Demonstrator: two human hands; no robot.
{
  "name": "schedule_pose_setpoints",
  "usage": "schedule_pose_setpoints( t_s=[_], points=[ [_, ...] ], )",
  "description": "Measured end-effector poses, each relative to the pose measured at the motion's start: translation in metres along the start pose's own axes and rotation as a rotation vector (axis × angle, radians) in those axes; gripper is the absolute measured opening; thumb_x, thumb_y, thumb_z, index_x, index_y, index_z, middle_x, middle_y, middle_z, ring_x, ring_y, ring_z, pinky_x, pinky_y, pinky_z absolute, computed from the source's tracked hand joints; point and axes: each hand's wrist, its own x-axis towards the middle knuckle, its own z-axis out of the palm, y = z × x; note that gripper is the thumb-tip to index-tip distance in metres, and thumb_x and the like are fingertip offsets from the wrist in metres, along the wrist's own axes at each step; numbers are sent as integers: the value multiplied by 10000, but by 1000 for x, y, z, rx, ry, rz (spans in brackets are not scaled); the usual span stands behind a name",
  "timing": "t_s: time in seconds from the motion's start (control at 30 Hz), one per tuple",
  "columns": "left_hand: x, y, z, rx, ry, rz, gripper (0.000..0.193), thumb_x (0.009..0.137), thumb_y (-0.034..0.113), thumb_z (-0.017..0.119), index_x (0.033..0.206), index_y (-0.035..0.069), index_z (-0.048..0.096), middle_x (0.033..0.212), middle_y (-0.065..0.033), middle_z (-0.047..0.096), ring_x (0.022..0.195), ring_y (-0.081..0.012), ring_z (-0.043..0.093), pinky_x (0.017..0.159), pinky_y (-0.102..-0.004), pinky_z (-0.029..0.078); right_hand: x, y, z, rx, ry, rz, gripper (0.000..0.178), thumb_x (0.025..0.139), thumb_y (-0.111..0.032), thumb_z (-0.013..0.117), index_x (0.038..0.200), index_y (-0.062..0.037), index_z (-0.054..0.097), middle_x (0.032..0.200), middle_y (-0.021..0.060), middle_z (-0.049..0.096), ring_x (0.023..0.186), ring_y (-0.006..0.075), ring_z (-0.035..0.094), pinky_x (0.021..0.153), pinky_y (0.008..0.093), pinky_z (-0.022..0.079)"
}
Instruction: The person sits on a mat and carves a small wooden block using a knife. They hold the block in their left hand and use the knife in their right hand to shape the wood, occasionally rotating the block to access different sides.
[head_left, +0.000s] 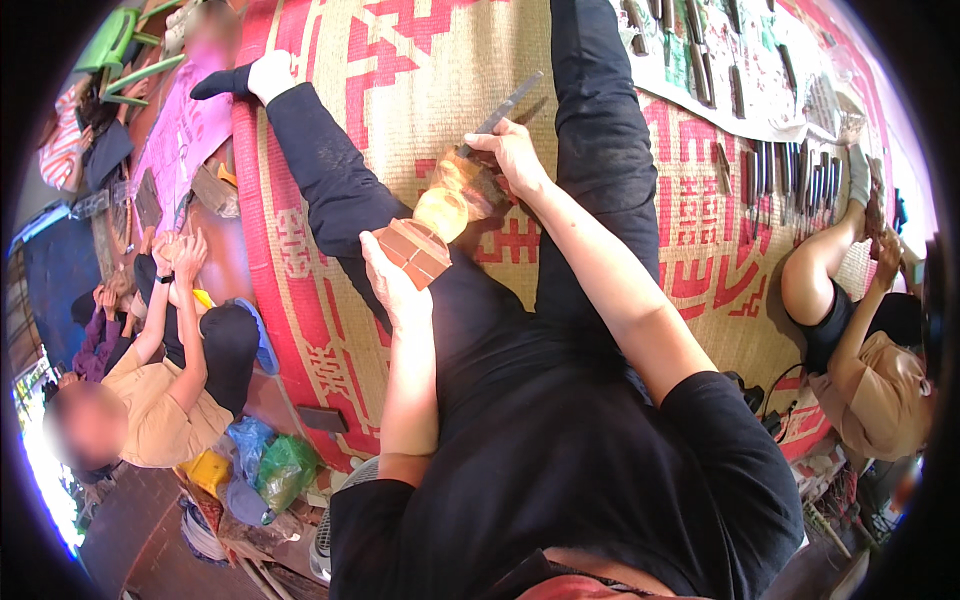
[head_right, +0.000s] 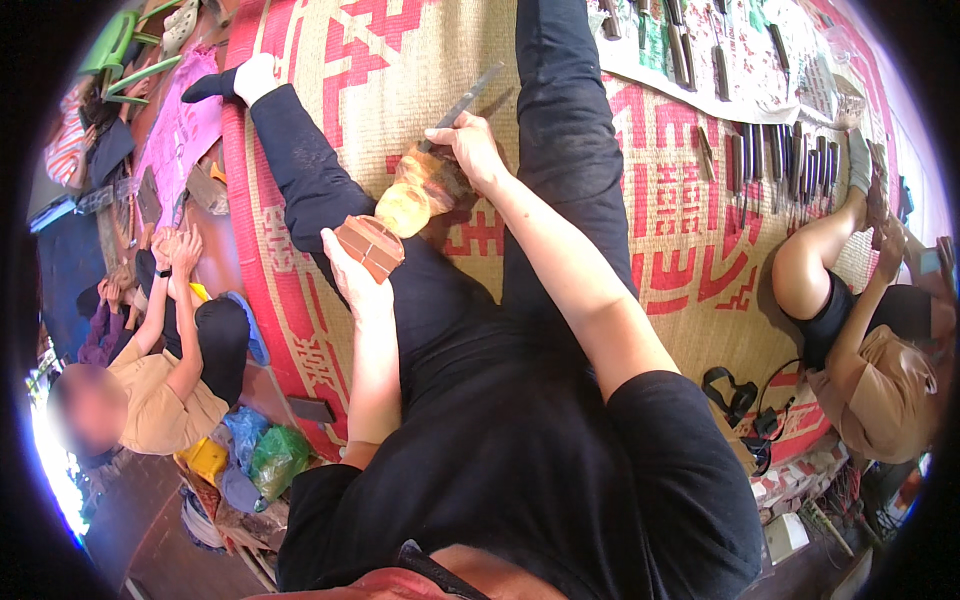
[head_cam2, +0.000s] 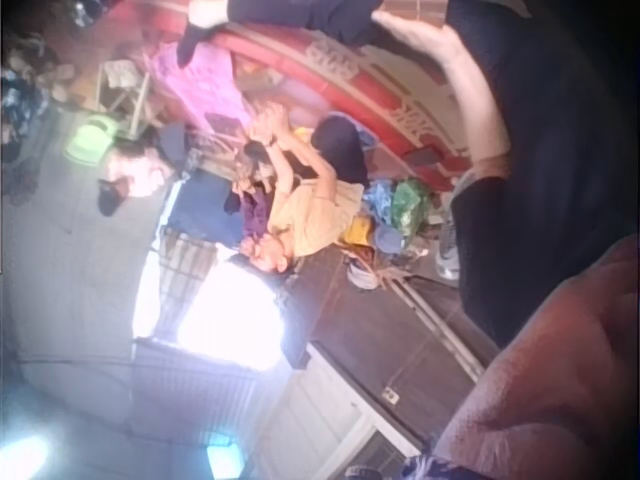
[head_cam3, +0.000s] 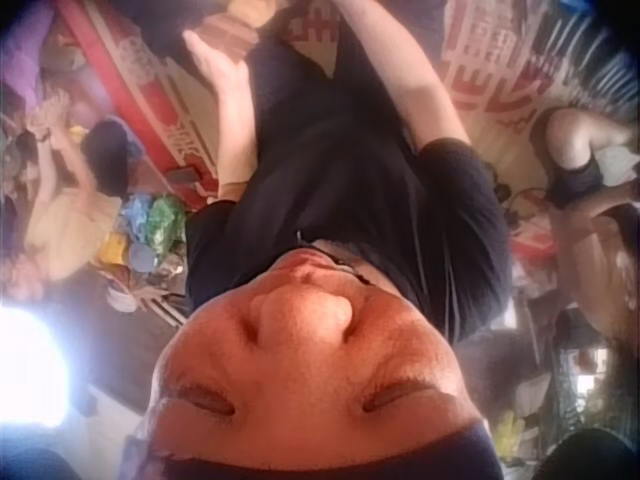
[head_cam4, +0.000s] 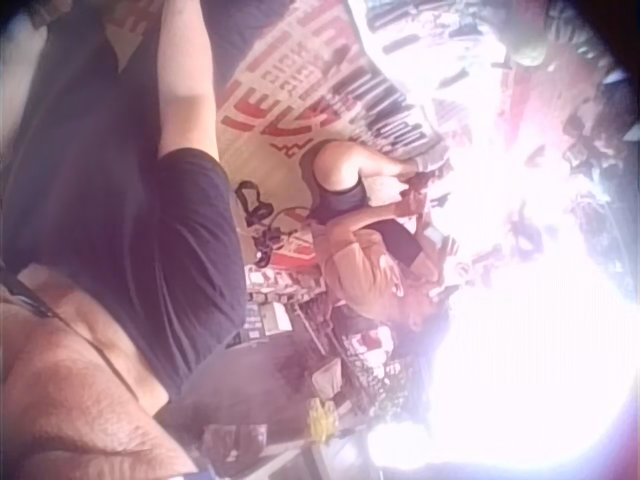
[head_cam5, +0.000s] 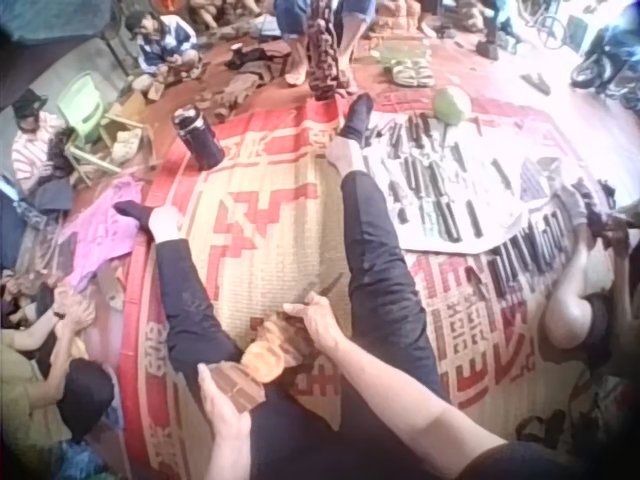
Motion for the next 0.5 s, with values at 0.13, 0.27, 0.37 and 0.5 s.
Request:
schedule_pose_setpoints(
  t_s=[0.13,0.27,0.37,0.5],
  points=[
    [7,-5,-7,-36,-36,-6,536,931,482,443,1271,71,392,1195,-109,478,1106,-227,497,921,-368,442,3,-2,-11,86,68,-45,92,824,-55,615,883,6,578,745,78,616,549,130,593,510,239,473],
    [5,-4,-3,-32,2,-2,563,928,491,442,1302,77,365,1233,-121,459,1139,-240,480,940,-378,429,-4,-5,-5,46,-71,-33,115,792,-22,646,898,11,617,799,74,645,670,132,608,645,251,484],
    [5,-4,-5,-29,0,-3,571,927,492,444,1313,81,354,1253,-124,446,1155,-247,470,950,-385,421,-2,-3,-5,-13,-99,4,147,767,-8,667,912,3,643,841,63,660,759,130,601,743,259,467],
    [3,-1,-1,-16,12,-9,573,926,492,446,1318,84,352,1261,-125,442,1164,-250,464,957,-387,415,10,0,-17,-5,42,35,119,773,-21,663,886,-1,631,796,49,652,723,114,597,689,270,475]
  ],
)
